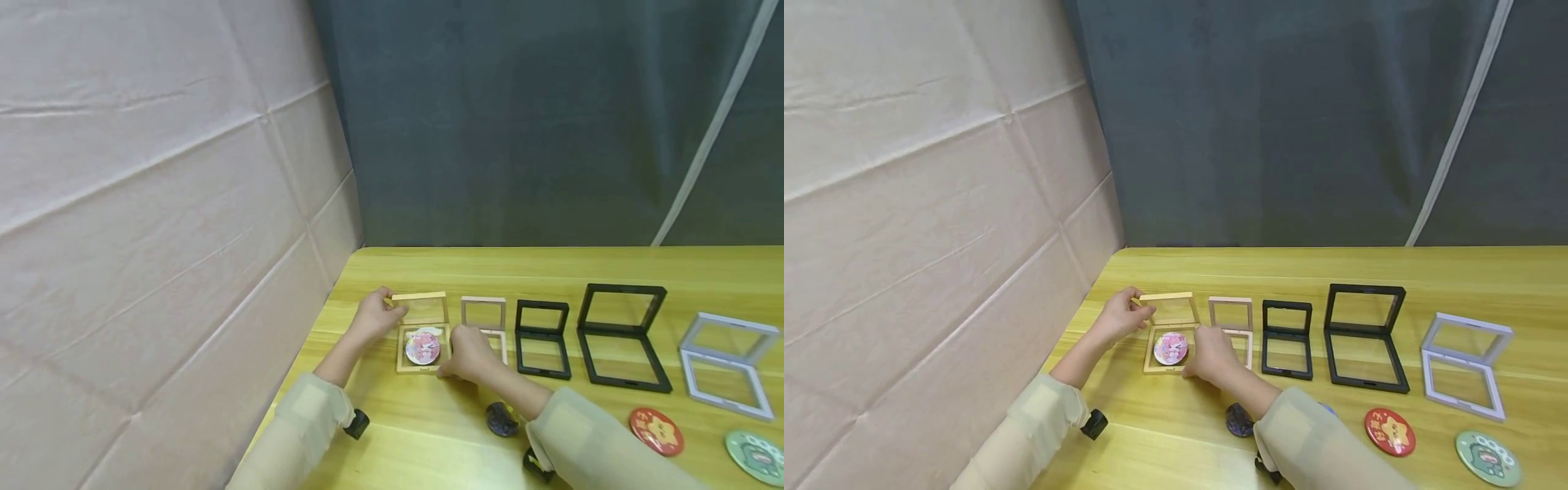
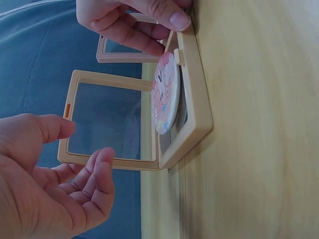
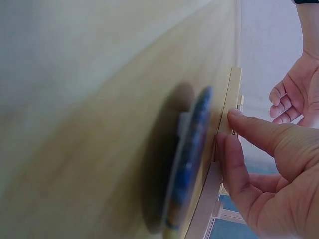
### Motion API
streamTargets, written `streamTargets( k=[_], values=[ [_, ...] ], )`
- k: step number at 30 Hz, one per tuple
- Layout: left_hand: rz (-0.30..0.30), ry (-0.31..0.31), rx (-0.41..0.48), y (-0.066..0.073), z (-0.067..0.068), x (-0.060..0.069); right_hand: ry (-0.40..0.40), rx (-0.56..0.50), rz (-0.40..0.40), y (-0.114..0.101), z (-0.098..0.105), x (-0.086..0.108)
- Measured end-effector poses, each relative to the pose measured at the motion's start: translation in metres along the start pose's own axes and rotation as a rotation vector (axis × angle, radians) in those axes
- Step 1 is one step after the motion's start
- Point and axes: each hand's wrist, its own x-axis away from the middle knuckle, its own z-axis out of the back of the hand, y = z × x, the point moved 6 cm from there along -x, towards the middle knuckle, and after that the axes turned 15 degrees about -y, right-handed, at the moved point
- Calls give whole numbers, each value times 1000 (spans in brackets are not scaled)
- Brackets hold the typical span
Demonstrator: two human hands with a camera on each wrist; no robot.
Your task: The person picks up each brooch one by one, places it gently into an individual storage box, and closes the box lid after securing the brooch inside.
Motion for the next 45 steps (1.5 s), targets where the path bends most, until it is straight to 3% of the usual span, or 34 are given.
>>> streamTargets(
  k=[9, 15, 26, 35, 45],
  values=[
    [-8, -56, 127, -2, -1, 5, 10, 3, -1, 0, 1, -1],
    [15, -89, 160, -5, -3, 12, 17, 0, 15, 0, 1, 0],
    [50, -166, 105, -14, -11, 15, 13, -30, 21, 1, 3, 1],
    [45, -237, 122, -18, -16, 21, 3, -28, 24, 0, 2, 1],
    [69, -294, 5, -22, -22, 23, -6, -28, 26, 0, 2, 0]
  ],
)
